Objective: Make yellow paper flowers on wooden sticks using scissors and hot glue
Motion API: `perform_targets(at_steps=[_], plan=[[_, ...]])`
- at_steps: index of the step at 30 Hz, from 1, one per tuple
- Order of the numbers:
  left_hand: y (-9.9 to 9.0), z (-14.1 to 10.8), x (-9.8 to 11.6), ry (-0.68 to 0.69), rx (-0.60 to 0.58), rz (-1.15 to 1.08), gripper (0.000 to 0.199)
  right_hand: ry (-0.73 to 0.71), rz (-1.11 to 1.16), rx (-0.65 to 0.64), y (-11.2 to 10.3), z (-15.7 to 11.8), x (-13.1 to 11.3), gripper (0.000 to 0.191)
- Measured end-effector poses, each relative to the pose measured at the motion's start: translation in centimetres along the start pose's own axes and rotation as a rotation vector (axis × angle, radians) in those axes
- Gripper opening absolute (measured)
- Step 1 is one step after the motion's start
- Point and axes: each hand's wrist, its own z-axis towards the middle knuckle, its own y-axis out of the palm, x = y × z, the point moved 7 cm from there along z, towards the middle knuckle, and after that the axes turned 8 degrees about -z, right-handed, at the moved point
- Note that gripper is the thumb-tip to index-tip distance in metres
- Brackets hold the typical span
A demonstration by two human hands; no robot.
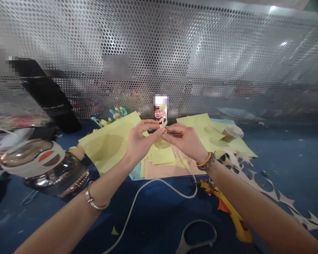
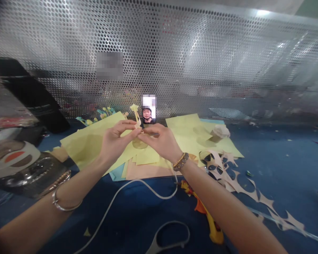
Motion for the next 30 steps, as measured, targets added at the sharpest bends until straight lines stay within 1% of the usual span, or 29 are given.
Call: perform_targets(at_steps=[3,6,11,18,21,23,26,30], plan=[[0.1,0.0,-0.2,0.0,-0.01,-0.002,0.007,-0.032,0.002,0.01,0.0,0.1,-0.2,0.02],[0.1,0.0,-0.4,-0.024,-0.014,-0.02,0.008,-0.044,-0.005,0.012,-0.1,0.1,-0.1,0.016],[0.0,-0.1,-0.4,-0.011,-0.011,-0.061,0.008,-0.027,0.003,0.005,-0.1,0.1,0.2,0.012],[0.1,-0.3,-0.1,0.0,-0.034,-0.045,0.008,-0.003,-0.018,0.003,0.1,-0.2,0.7,0.004],[0.0,-0.2,0.5,0.006,-0.068,-0.057,0.015,-0.004,-0.035,0.024,-0.1,-0.1,0.9,0.004],[0.0,0.0,0.9,-0.012,-0.083,-0.057,0.018,-0.005,-0.053,0.041,-0.2,-0.1,0.9,0.005],[-0.2,0.4,1.3,-0.044,-0.046,-0.065,0.015,-0.011,-0.089,0.058,-0.4,-0.1,0.9,0.005],[0.1,0.8,1.7,-0.006,0.0,-0.052,0.013,-0.025,-0.123,0.074,-0.4,-0.1,0.7,0.004]])
